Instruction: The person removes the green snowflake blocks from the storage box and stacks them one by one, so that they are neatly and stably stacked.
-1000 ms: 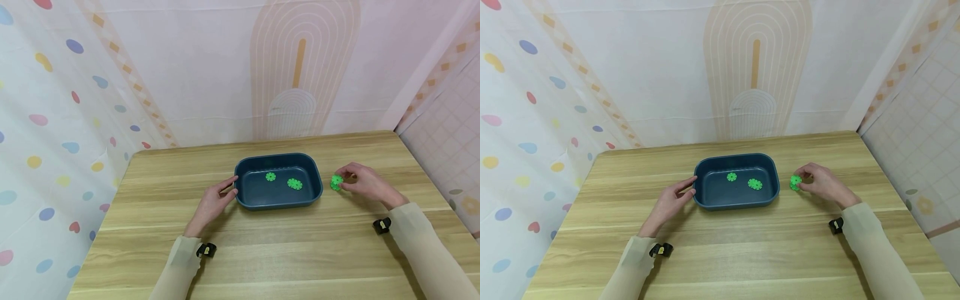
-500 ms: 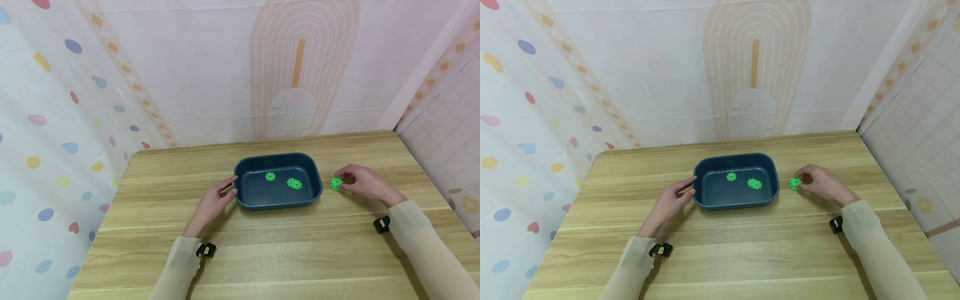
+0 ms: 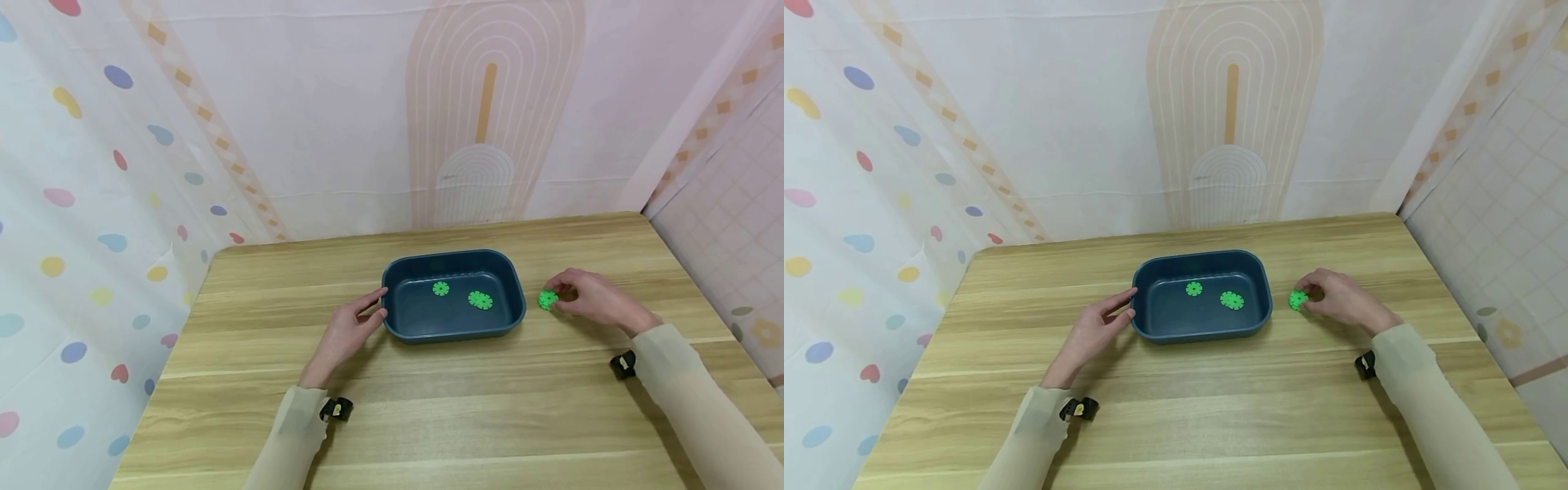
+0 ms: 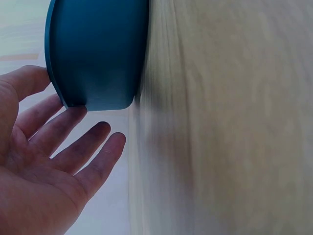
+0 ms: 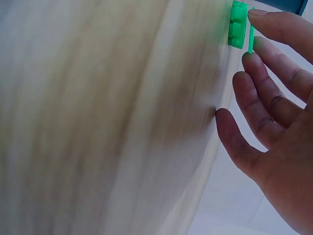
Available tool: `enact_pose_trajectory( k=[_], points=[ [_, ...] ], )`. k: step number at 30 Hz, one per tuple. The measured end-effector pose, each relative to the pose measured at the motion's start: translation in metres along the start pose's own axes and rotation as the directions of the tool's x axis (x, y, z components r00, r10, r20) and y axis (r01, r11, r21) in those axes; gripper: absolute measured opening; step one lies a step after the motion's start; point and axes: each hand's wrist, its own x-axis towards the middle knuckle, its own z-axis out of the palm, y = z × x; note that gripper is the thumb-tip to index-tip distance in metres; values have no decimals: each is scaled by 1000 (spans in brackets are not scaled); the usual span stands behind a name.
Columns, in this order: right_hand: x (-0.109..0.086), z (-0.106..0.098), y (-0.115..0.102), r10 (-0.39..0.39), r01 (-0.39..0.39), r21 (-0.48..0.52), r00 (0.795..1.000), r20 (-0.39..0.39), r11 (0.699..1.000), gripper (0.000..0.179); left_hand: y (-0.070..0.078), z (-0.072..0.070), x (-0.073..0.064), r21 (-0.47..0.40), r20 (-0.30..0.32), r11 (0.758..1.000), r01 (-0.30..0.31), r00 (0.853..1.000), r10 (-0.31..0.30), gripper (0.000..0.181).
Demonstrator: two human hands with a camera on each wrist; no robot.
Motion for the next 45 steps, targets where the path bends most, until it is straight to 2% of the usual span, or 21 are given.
enact_pose_trajectory(
  k=[15, 27, 34, 45],
  points=[
    [-2, -1, -2, -18, 18, 1, 1000, -8, 1000, 26, -5, 1, 0, -14, 1, 1000, 2, 1000, -2, 45],
    [0, 1, -2, 4, -4, 6, 1000, 15, 1000, 28, -4, 1, -2, -16, -1, 1000, 13, 1000, -13, 44],
    [0, 1, -2, 7, -7, 8, 1000, 20, 1000, 29, -6, 2, -1, -19, -1, 1000, -3, 1000, 3, 45],
    [-5, -2, -3, 1, -2, 49, 1000, 17, 999, 45, -5, 1, 0, -20, -4, 1000, -15, 1000, 15, 45]
  ],
)
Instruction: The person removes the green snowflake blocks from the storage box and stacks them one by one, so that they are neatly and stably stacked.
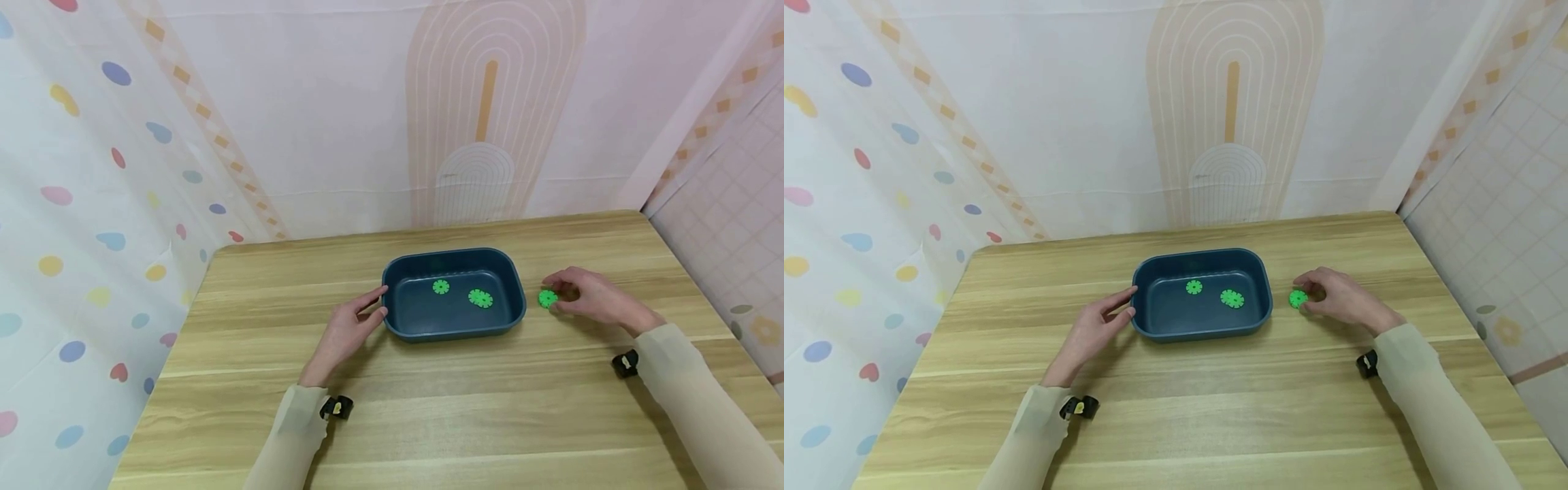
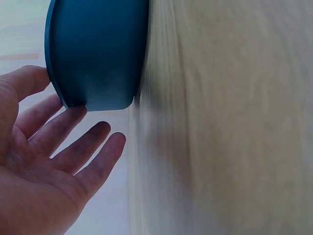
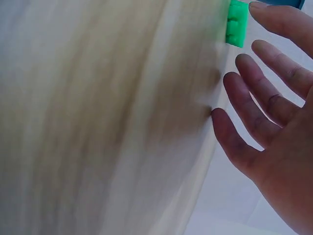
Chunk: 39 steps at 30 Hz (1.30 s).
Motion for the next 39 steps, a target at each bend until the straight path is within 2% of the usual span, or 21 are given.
enact_pose_trajectory(
  k=[3, 8, 14, 17, 20, 24, 31, 39],
  points=[
    [-3, -2, -3, 20, -20, 32, 1000, 5, 999, 52, 1, 0, 0, 1, 1, 1000, 6, 1000, -6, 45],
    [-10, -3, -9, 28, -28, 31, 1000, -8, 999, 58, 1, 0, 0, 2, 2, 1000, 15, 1000, -15, 45],
    [-16, 1, -21, -9, 11, 22, 996, -92, 1000, 52, 0, -1, 1, -3, 6, 1000, 16, 1000, -16, 46],
    [-16, 6, -30, -69, 69, -5, 982, -177, 998, 44, 1, -1, 1, -7, 9, 1000, 18, 1000, -18, 46],
    [-14, 11, -40, -132, 127, -36, 958, -255, 991, 37, 1, -1, 1, -7, 8, 1000, 22, 1000, -22, 46],
    [-10, 17, -55, -172, 160, -63, 935, -310, 985, 32, 1, 0, 0, -11, 8, 1000, 24, 1000, -24, 46],
    [-5, 20, -82, -194, 191, -38, 933, -303, 981, 31, 5, -1, -2, -11, 11, 1000, 29, 1000, -29, 45],
    [15, 14, -107, -289, 285, -55, 927, -239, 957, 29, 6, 1, -1, -5, 16, 1000, 23, 1000, -23, 45]
  ],
)
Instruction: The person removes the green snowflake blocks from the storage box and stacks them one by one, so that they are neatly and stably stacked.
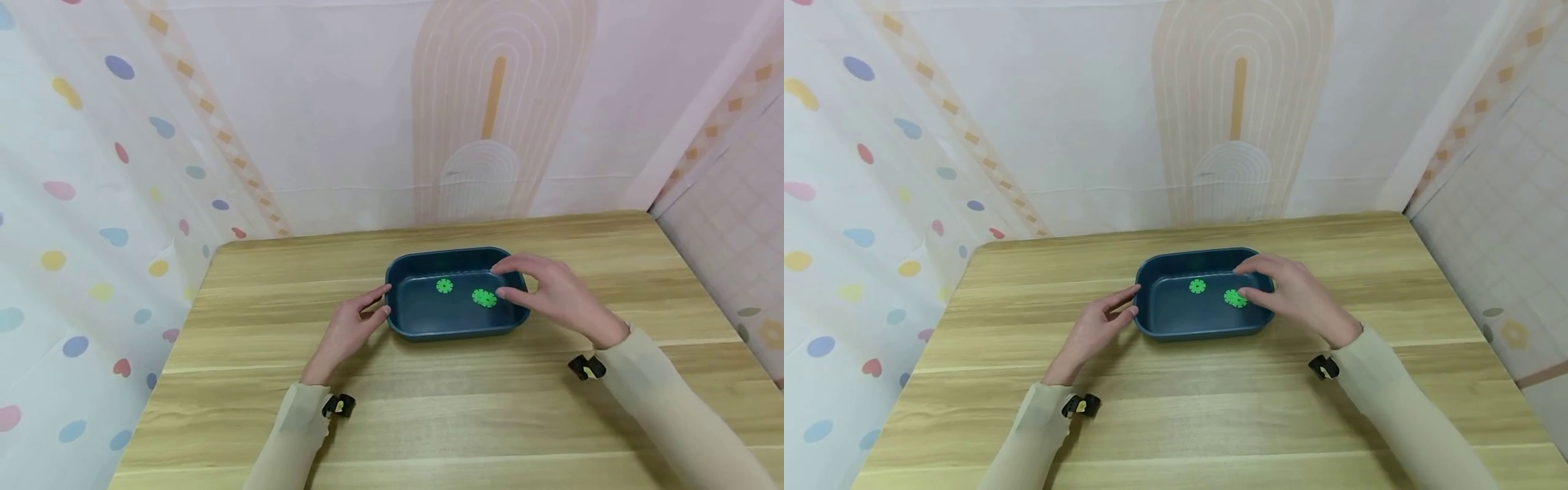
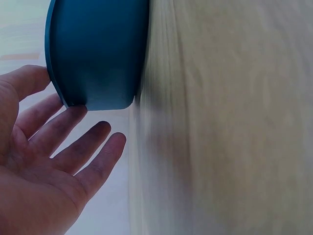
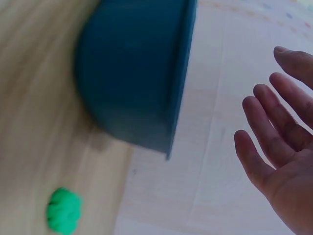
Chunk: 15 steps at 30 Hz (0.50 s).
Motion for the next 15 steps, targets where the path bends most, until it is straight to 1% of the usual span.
enact_pose_trajectory(
  k=[3, 7, 11, 15],
  points=[
    [12, -1, -4, 1, -1, 12, 999, 41, 1000, 30, 0, 1, 1, -4, 2, 1000, 4, 1000, -4, 44],
    [30, -2, -7, 49, -54, 34, 991, 127, 998, 33, 0, 3, 2, -6, -1, 1000, 7, 1000, -7, 44],
    [49, -1, -7, 90, -100, 33, 971, 220, 994, 35, 0, 4, 2, -4, -2, 1000, -1, 1000, 1, 45],
    [69, 4, -6, 94, -96, -8, 949, 300, 995, 35, -1, 4, 2, -1, -3, 1000, -7, 1000, 7, 45]
  ],
)
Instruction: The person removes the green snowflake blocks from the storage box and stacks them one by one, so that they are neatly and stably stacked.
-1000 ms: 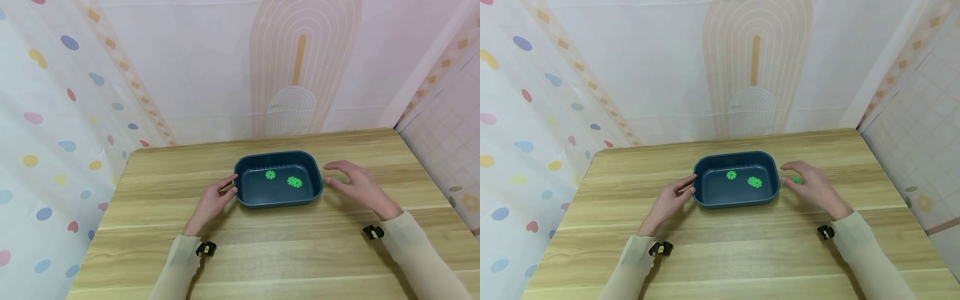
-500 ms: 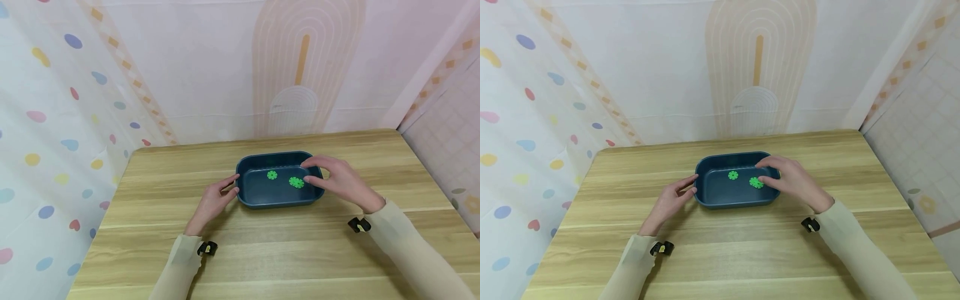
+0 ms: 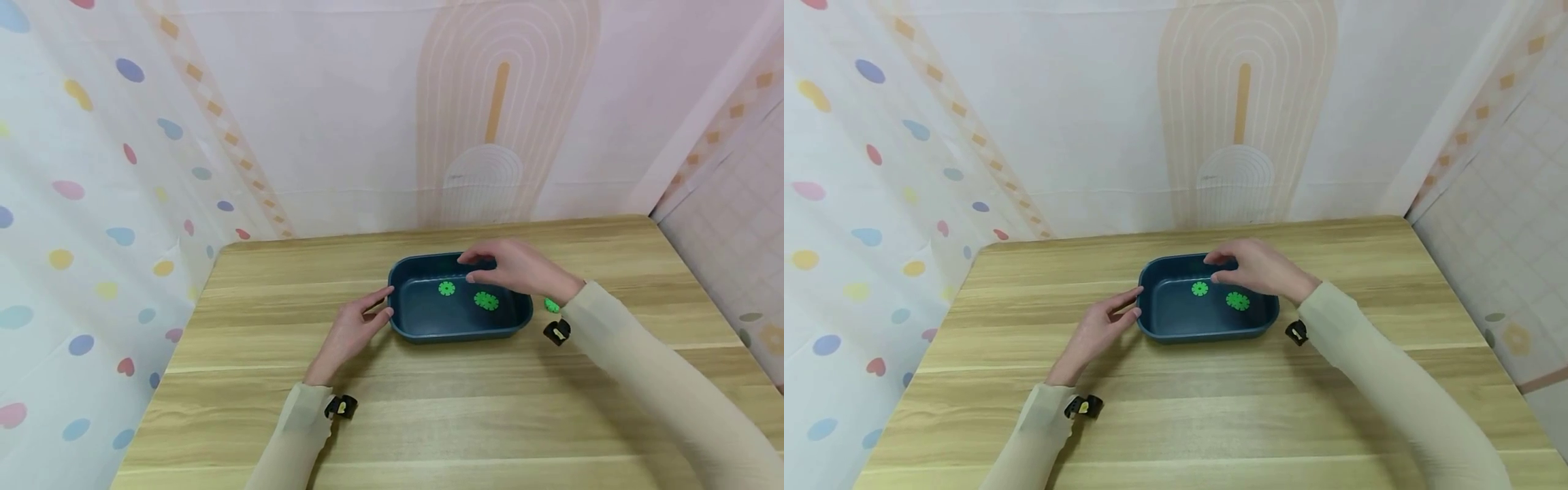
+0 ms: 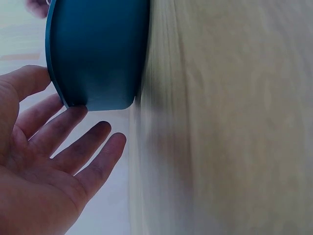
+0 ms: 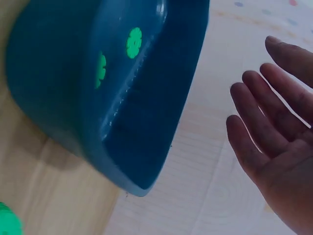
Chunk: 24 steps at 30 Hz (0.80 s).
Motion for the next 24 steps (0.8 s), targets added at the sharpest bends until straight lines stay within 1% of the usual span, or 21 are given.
enact_pose_trajectory(
  k=[3, 6, 9, 13, 15, 18, 21, 24],
  points=[
    [14, 0, 0, 0, 5, -58, 997, 81, 998, 36, -1, 1, 0, 3, -2, 1000, 0, 1000, 0, 45],
    [28, 1, 1, -1, 18, -96, 985, 173, 995, 37, -1, 1, 1, 12, -4, 1000, 3, 1000, -3, 44],
    [40, 3, 1, -3, 29, -105, 970, 241, 994, 38, 0, 1, 1, 14, -2, 1000, 5, 1000, -5, 44],
    [54, 7, 1, -8, 44, -109, 953, 304, 993, 39, 0, 1, 1, 16, -3, 1000, 2, 1000, -2, 45],
    [59, 9, 2, 3, 41, -122, 941, 339, 992, 40, 0, 2, 0, 12, -4, 1000, 1, 1000, -1, 45],
    [65, 16, 6, 25, 38, -149, 916, 400, 988, 42, 0, 3, 0, 6, -2, 1000, 1, 1000, -1, 44],
    [68, 23, 7, 45, 29, -155, 890, 454, 988, 45, 1, 4, -1, 10, -5, 1000, 5, 1000, -5, 44],
    [68, 29, 6, 50, 24, -145, 873, 486, 989, 46, 2, 4, -2, 15, -6, 1000, 7, 1000, -7, 44]
  ],
)
